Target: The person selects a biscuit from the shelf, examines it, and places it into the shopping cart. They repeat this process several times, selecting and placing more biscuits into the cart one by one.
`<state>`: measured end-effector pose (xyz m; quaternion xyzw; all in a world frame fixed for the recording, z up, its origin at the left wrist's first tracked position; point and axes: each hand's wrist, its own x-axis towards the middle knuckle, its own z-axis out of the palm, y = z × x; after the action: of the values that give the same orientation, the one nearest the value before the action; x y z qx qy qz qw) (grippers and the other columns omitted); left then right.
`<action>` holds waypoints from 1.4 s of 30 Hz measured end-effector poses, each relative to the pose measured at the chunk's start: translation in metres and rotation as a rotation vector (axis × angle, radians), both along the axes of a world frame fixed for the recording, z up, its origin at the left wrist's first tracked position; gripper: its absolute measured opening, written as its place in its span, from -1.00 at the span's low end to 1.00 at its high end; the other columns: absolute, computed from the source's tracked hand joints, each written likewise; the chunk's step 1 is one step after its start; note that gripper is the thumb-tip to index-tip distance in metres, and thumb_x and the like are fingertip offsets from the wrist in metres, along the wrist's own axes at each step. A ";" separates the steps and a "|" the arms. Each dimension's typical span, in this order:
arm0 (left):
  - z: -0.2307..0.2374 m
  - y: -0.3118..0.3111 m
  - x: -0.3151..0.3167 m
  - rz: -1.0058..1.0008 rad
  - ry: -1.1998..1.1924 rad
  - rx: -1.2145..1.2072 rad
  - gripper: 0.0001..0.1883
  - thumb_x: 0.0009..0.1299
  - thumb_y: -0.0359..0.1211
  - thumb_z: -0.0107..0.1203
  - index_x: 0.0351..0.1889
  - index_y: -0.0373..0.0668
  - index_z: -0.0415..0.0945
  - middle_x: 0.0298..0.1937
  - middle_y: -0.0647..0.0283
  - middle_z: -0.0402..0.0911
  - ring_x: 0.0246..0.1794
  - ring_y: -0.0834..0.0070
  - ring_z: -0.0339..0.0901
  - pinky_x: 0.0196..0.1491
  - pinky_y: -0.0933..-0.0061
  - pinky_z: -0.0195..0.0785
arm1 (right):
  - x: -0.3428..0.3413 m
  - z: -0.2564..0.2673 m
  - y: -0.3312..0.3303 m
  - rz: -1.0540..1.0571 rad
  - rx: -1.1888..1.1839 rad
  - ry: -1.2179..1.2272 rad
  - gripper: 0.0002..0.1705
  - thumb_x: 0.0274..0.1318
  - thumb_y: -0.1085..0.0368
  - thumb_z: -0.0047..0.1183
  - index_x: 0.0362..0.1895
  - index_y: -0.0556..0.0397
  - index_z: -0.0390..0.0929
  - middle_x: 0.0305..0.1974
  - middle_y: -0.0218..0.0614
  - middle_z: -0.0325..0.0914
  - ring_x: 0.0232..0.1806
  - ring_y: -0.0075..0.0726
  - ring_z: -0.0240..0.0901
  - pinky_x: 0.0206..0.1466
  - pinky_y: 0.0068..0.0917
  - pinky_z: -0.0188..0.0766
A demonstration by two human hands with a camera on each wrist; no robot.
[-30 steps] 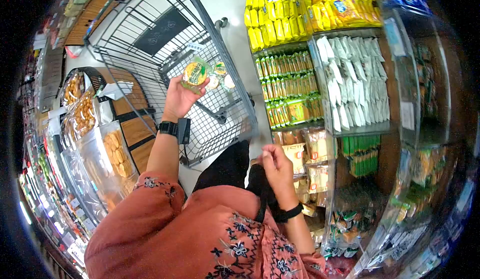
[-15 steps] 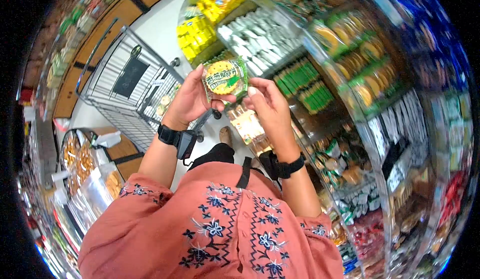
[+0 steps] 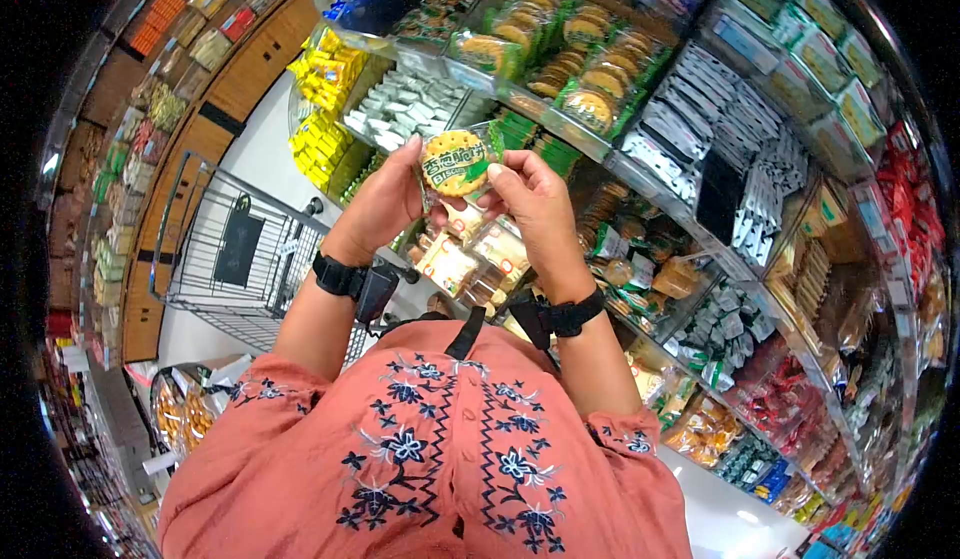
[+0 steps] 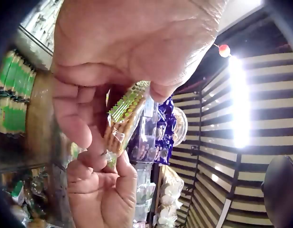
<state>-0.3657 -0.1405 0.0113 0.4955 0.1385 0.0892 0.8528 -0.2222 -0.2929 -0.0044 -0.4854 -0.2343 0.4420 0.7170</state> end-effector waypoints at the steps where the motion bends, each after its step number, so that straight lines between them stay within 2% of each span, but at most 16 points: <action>1: 0.002 -0.003 0.006 -0.004 0.000 0.041 -0.40 0.66 0.05 -0.42 0.29 -0.22 0.38 0.05 0.18 0.66 -0.10 0.45 0.64 -0.23 0.44 0.52 | 0.003 0.002 -0.004 -0.019 0.003 -0.002 -0.74 0.36 0.24 0.08 -0.01 0.14 0.46 -0.27 -0.41 0.53 -0.32 -0.54 0.54 -0.22 -0.53 0.51; 2: 0.005 -0.004 0.009 -0.034 -0.026 0.031 -0.47 0.66 0.00 -0.31 0.29 -0.21 0.38 0.09 0.24 0.63 -0.04 0.52 0.59 -0.13 0.47 0.49 | 0.006 0.003 -0.008 -0.037 0.005 -0.004 -0.74 0.36 0.24 0.08 -0.01 0.14 0.46 -0.28 -0.41 0.53 -0.32 -0.54 0.54 -0.22 -0.53 0.51; 5: 0.012 -0.006 0.022 0.104 0.098 0.217 -0.53 0.64 -0.07 -0.17 0.28 -0.21 0.38 0.10 0.27 0.61 -0.02 0.56 0.58 -0.04 0.50 0.44 | 0.013 0.005 -0.018 -0.084 0.001 -0.020 -0.75 0.36 0.25 0.07 -0.03 0.15 0.46 -0.27 -0.40 0.54 -0.32 -0.54 0.54 -0.21 -0.51 0.53; 6: 0.012 -0.001 0.026 0.113 0.107 0.273 -0.58 0.60 -0.13 -0.04 0.27 -0.19 0.40 0.08 0.35 0.59 -0.02 0.62 0.53 0.00 0.54 0.40 | 0.016 0.004 -0.020 -0.098 0.000 -0.024 -0.75 0.35 0.25 0.07 -0.02 0.15 0.45 -0.27 -0.39 0.55 -0.32 -0.54 0.54 -0.21 -0.51 0.53; 7: 0.018 0.001 0.029 0.124 0.148 0.426 -0.62 0.58 -0.16 0.02 0.23 -0.17 0.46 0.05 0.41 0.57 -0.03 0.67 0.48 0.01 0.56 0.36 | 0.022 0.005 -0.020 -0.118 0.008 -0.034 -0.75 0.35 0.25 0.07 -0.02 0.15 0.45 -0.26 -0.39 0.55 -0.32 -0.54 0.54 -0.21 -0.50 0.54; 11: 0.043 0.017 0.059 -0.025 0.136 0.710 -0.67 0.49 -0.23 0.19 0.11 -0.21 0.56 -0.04 0.45 0.59 -0.02 0.71 0.45 0.04 0.60 0.32 | 0.038 0.006 -0.023 -0.137 0.026 -0.149 -0.74 0.34 0.28 0.10 -0.01 0.16 0.44 -0.23 -0.39 0.55 -0.31 -0.56 0.54 -0.22 -0.54 0.53; 14: 0.065 0.032 0.087 -0.253 0.122 0.844 -0.65 0.47 -0.25 0.22 0.11 -0.27 0.55 -0.07 0.45 0.60 -0.06 0.69 0.46 0.04 0.57 0.35 | 0.049 0.010 -0.023 -0.172 0.038 -0.234 -0.75 0.33 0.31 0.11 0.00 0.16 0.44 -0.24 -0.42 0.55 -0.32 -0.62 0.51 -0.23 -0.58 0.51; 20: 0.093 0.052 0.146 -0.493 0.078 1.210 -0.71 0.45 -0.30 0.22 0.03 -0.27 0.55 -0.22 0.43 0.57 -0.18 0.70 0.43 -0.11 0.60 0.35 | 0.076 0.011 -0.021 -0.293 0.081 -0.396 -0.75 0.34 0.32 0.10 0.02 0.16 0.46 -0.18 -0.44 0.54 -0.23 -0.64 0.49 -0.16 -0.56 0.49; 21: 0.098 0.054 0.156 -0.450 0.046 1.079 -0.72 0.46 -0.31 0.22 0.02 -0.27 0.55 -0.22 0.45 0.55 -0.19 0.72 0.40 -0.12 0.62 0.33 | 0.082 0.008 -0.020 -0.334 0.099 -0.446 -0.75 0.34 0.32 0.10 0.02 0.15 0.46 -0.16 -0.44 0.54 -0.20 -0.64 0.48 -0.14 -0.56 0.49; 23: 0.097 0.074 0.181 -0.320 0.007 1.156 -0.74 0.46 -0.32 0.21 0.01 -0.27 0.55 -0.22 0.47 0.53 -0.20 0.72 0.38 -0.13 0.62 0.33 | 0.092 0.004 -0.021 -0.507 0.029 -0.678 -0.77 0.32 0.35 0.07 0.01 0.15 0.46 -0.15 -0.34 0.54 -0.16 -0.47 0.52 -0.08 -0.47 0.49; 25: 0.098 0.081 0.201 -0.118 0.037 1.410 -0.69 0.46 -0.29 0.23 0.01 -0.31 0.52 -0.22 0.41 0.56 -0.21 0.68 0.40 -0.14 0.52 0.37 | 0.101 0.007 -0.024 -0.641 -0.041 -0.982 -0.77 0.30 0.38 0.05 0.00 0.15 0.46 -0.16 -0.26 0.53 -0.16 -0.33 0.54 -0.06 -0.42 0.50; 26: 0.093 0.083 0.212 -0.057 0.024 1.446 -0.67 0.45 -0.27 0.23 0.03 -0.31 0.52 -0.19 0.32 0.60 -0.20 0.59 0.48 -0.13 0.45 0.40 | 0.102 0.009 -0.025 -0.667 -0.069 -1.054 -0.76 0.23 0.42 0.03 -0.01 0.14 0.47 -0.16 -0.14 0.51 -0.13 -0.09 0.53 -0.02 -0.29 0.49; 30: 0.059 0.094 0.255 0.103 0.005 1.787 -0.60 0.43 -0.24 0.23 0.10 -0.33 0.53 -0.13 0.02 0.67 -0.11 0.18 0.63 -0.07 0.20 0.46 | 0.111 -0.002 -0.020 -0.742 -0.064 -1.258 -0.73 0.13 0.46 0.03 -0.04 0.14 0.47 -0.11 -0.08 0.50 -0.04 0.09 0.45 0.08 -0.13 0.42; 33: 0.039 0.091 0.273 0.276 -0.018 1.815 -0.68 0.37 -0.26 0.23 -0.03 -0.27 0.59 -0.22 -0.07 0.68 -0.16 -0.09 0.60 -0.10 -0.01 0.47 | 0.116 -0.012 -0.015 -0.760 -0.055 -1.309 -0.73 0.13 0.45 0.02 -0.04 0.14 0.47 -0.09 -0.09 0.50 0.01 0.11 0.44 0.12 -0.10 0.40; 37: 0.026 0.091 0.288 0.163 0.156 1.878 -0.72 0.38 -0.27 0.19 -0.06 -0.26 0.58 -0.24 -0.05 0.69 -0.20 -0.05 0.62 -0.15 -0.04 0.48 | 0.116 -0.018 -0.015 -0.749 -0.056 -1.325 -0.73 0.13 0.46 0.02 -0.04 0.15 0.46 -0.06 -0.07 0.50 0.05 0.12 0.43 0.27 -0.06 0.37; 42: 0.015 0.105 0.299 0.115 0.157 2.015 -0.75 0.41 -0.29 0.11 -0.01 -0.15 0.60 -0.24 -0.03 0.69 -0.23 -0.02 0.63 -0.20 -0.04 0.51 | 0.118 -0.025 -0.015 -0.720 -0.045 -1.346 -0.74 0.12 0.47 0.01 -0.06 0.15 0.46 -0.06 -0.06 0.49 0.05 0.12 0.45 0.43 0.01 0.29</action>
<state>-0.0671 -0.0359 0.0264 0.9817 0.0780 0.1725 0.0205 -0.1042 -0.3075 -0.0295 -0.7110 -0.4390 -0.2053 0.5095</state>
